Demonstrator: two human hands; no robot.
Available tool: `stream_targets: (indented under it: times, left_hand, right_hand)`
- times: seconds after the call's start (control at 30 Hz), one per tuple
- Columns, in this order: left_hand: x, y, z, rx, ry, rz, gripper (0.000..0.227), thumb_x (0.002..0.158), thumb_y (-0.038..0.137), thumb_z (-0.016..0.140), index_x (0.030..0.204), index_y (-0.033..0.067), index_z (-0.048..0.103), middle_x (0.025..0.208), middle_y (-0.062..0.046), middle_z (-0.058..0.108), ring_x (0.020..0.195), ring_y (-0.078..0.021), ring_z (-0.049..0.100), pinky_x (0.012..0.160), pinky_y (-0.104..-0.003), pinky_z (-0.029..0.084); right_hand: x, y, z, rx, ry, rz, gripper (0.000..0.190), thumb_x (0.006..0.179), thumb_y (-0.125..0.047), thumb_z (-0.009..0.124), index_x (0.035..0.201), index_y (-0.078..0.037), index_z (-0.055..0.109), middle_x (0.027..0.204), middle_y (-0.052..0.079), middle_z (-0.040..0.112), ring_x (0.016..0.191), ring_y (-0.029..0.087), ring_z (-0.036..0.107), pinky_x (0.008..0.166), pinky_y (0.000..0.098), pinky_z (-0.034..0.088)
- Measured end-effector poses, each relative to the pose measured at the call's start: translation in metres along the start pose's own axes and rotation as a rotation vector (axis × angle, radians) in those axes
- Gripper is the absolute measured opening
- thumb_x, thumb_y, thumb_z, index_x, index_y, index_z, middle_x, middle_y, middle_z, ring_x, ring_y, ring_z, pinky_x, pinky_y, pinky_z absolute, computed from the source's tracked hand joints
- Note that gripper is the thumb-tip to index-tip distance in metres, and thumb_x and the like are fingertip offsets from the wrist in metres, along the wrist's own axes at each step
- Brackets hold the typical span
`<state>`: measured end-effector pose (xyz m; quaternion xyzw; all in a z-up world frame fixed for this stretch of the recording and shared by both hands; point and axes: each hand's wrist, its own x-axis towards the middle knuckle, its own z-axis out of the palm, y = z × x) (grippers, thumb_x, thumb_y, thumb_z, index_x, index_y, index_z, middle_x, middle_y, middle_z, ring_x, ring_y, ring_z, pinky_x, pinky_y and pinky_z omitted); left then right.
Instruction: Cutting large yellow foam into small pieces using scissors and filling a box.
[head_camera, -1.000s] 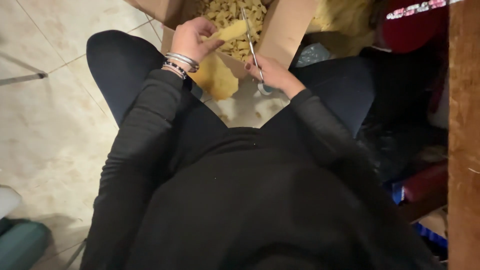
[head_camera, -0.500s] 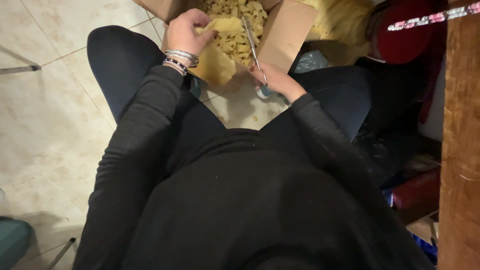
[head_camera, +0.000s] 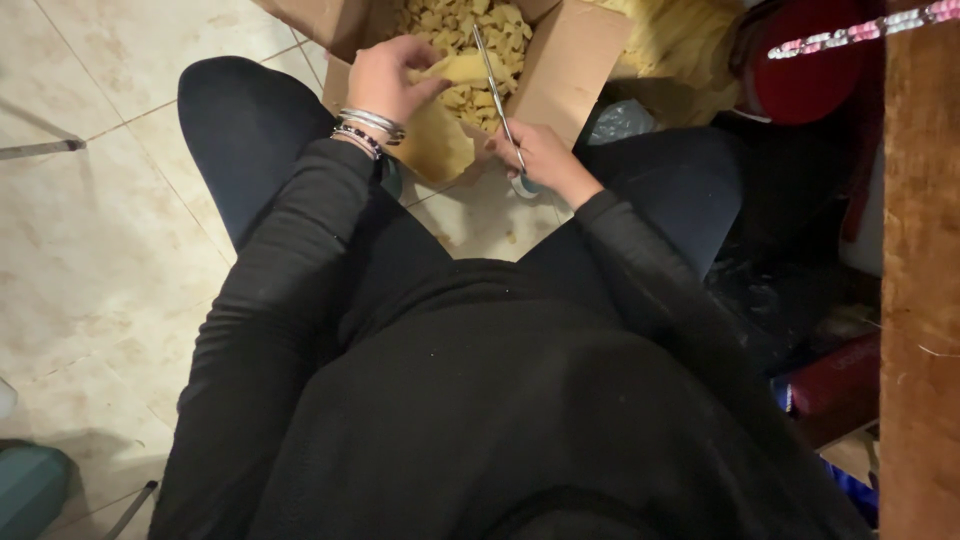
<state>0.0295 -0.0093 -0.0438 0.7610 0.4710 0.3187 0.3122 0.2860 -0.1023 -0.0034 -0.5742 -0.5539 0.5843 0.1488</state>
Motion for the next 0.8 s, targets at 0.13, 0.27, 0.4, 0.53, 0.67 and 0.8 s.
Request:
stream_targets:
  times: [0.13, 0.27, 0.4, 0.53, 0.67, 0.8]
  left_hand:
    - [0.0, 0.006, -0.005, 0.006, 0.033, -0.006, 0.025, 0.071, 0.007, 0.08, 0.096, 0.0077, 0.079, 0.084, -0.006, 0.076, 0.066, -0.025, 0.068, 0.067, -0.034, 0.057]
    - [0.002, 0.006, -0.007, 0.03, 0.053, -0.046, 0.025, 0.074, 0.011, 0.087, 0.097, 0.0092, 0.076, 0.085, -0.004, 0.075, 0.07, -0.021, 0.07, 0.068, -0.033, 0.057]
    - [0.002, 0.006, -0.003, -0.025, 0.057, 0.02, 0.038, 0.075, 0.006, 0.091, 0.105, 0.0075, 0.069, 0.09, -0.001, 0.075, 0.079, -0.0169, 0.073, 0.072, -0.03, 0.057]
    - [0.001, 0.014, 0.005, -0.095, -0.037, 0.023, 0.035, 0.071, 0.006, 0.093, 0.097, 0.0087, 0.069, 0.087, -0.001, 0.073, 0.074, -0.0147, 0.069, 0.07, -0.029, 0.056]
    - [0.002, 0.013, 0.002, -0.105, -0.045, 0.012, 0.033, 0.075, 0.009, 0.092, 0.1, 0.0083, 0.07, 0.09, -0.001, 0.074, 0.078, -0.0167, 0.071, 0.079, -0.033, 0.053]
    - [0.003, 0.013, -0.004, -0.032, 0.018, 0.01, 0.029, 0.074, 0.005, 0.079, 0.103, 0.0055, 0.079, 0.089, -0.009, 0.078, 0.071, -0.0232, 0.072, 0.068, -0.033, 0.058]
  right_hand:
    - [-0.003, -0.008, -0.003, 0.07, 0.065, 0.059, 0.022, 0.092, -0.018, 0.052, 0.085, -0.002, 0.065, 0.103, 0.007, 0.079, 0.049, 0.009, 0.058, 0.049, 0.0195, 0.044]
    - [0.001, 0.009, -0.007, -0.073, -0.135, 0.111, 0.034, 0.101, -0.039, 0.046, 0.099, -0.01, 0.063, 0.076, 0.0, 0.065, 0.068, 0.012, 0.065, 0.065, 0.0243, 0.048]
    - [0.014, 0.05, 0.001, -0.181, -0.27, -0.173, 0.025, 0.104, -0.036, 0.047, 0.106, -0.012, 0.054, 0.094, 0.001, 0.058, 0.079, 0.016, 0.054, 0.074, 0.0289, 0.045]
    - [0.013, 0.014, 0.005, -0.329, -0.18, -0.089, 0.076, 0.086, -0.084, 0.024, 0.095, -0.014, 0.051, 0.086, 0.003, 0.058, 0.076, 0.017, 0.059, 0.072, 0.0314, 0.051]
    - [0.002, -0.008, 0.002, -0.174, 0.028, -0.054, 0.043, 0.096, -0.05, 0.055, 0.097, -0.009, 0.066, 0.078, 0.001, 0.07, 0.061, 0.013, 0.064, 0.06, 0.0249, 0.048]
    - [-0.005, -0.023, 0.004, 0.031, 0.04, 0.033, 0.025, 0.096, -0.022, 0.06, 0.091, 0.0, 0.068, 0.095, 0.008, 0.079, 0.048, 0.01, 0.059, 0.046, 0.021, 0.049]
